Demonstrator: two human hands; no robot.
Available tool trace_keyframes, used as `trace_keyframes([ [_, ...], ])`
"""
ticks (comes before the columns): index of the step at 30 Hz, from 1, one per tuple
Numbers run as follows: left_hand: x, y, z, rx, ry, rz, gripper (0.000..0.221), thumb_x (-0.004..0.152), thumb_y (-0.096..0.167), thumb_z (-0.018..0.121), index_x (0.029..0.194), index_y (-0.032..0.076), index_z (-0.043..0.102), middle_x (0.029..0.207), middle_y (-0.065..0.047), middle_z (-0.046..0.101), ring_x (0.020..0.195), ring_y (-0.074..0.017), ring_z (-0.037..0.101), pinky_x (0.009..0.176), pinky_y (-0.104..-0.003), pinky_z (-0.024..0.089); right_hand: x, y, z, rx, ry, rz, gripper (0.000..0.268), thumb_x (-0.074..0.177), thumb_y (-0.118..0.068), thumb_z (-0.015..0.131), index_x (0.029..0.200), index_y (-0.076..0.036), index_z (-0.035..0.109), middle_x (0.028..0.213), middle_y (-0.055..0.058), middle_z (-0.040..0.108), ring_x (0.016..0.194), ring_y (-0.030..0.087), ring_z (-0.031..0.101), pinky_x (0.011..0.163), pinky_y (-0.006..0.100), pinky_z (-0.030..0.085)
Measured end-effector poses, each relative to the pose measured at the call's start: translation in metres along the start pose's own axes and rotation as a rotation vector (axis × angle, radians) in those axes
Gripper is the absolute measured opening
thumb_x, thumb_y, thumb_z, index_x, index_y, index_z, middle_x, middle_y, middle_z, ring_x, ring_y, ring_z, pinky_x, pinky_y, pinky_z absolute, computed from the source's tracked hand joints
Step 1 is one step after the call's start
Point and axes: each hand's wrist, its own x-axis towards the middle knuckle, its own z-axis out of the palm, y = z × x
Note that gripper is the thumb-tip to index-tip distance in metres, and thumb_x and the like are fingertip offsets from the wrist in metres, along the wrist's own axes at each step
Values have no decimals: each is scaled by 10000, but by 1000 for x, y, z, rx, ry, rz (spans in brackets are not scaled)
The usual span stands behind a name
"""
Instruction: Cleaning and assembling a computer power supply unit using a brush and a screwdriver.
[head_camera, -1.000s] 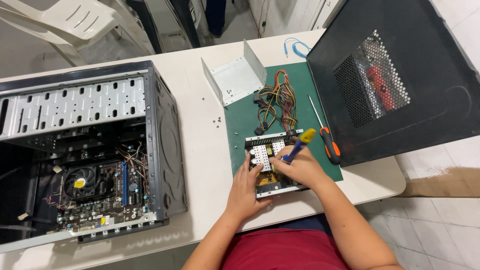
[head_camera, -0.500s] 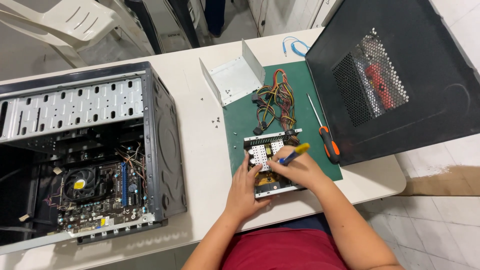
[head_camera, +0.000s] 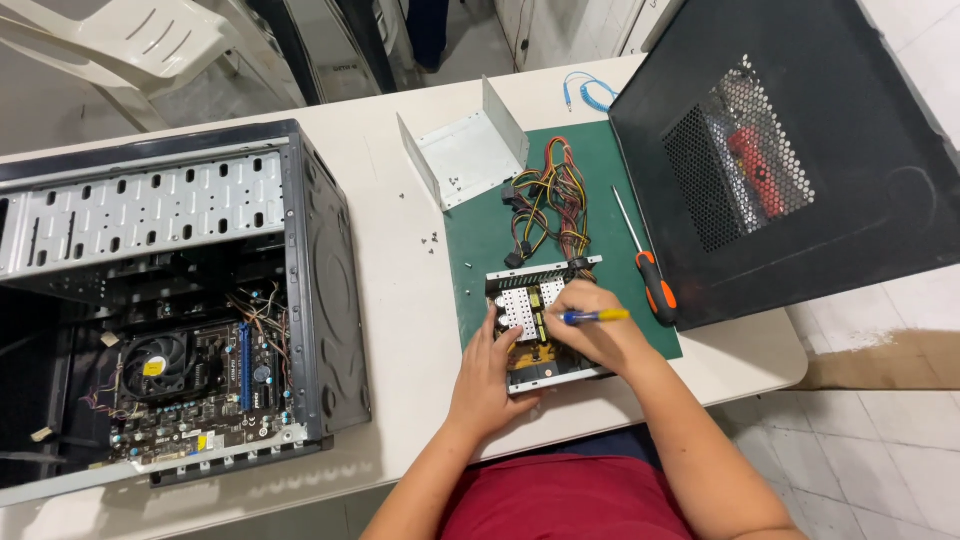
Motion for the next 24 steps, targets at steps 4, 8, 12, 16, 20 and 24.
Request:
trace_keyframes([
  [4,-2,1,-1,5,-18,-12,959,755,711,685,1511,269,292,1662,-248,184,1460,-462,356,1186,-567,308,-3,-33,-15,-2,-134,186,145,768,-164,798,708,-55,726,801,159,745,856,320,738,870,415,567],
  [8,1,1,-1,-4,-25,-20,945,760,708,679,1501,263,297,1659,-258,188,1463,-467,354,1182,-578,314,-4,-22,-12,18,14,31,84,823,-126,792,772,-92,734,843,98,733,887,276,728,868,375,563],
  [12,0,0,-1,8,-28,-15,939,767,700,677,1501,262,289,1658,-260,183,1459,-475,356,1179,-587,317,-7,-47,-20,21,-21,132,87,794,-125,794,772,-60,739,868,155,751,923,319,744,888,416,567],
  [16,2,2,-3,3,-36,-28,950,756,705,672,1502,270,277,1663,-261,168,1474,-463,343,1192,-574,310,-4,-14,-13,-69,-8,101,53,794,-159,815,830,-136,784,916,87,748,970,282,728,893,355,553],
  [20,-2,2,0,4,-45,-39,940,766,734,645,1501,275,279,1668,-247,166,1488,-455,323,1204,-566,294,-5,-47,-20,-66,-118,229,120,833,-183,777,829,-64,764,925,150,771,989,320,737,953,416,548],
  [24,1,4,-3,2,-61,-61,936,759,730,659,1487,279,282,1672,-248,167,1500,-443,317,1215,-562,284,-2,-49,-19,-148,-199,316,224,864,-258,758,936,-46,768,1046,177,772,1092,362,717,992,457,538],
])
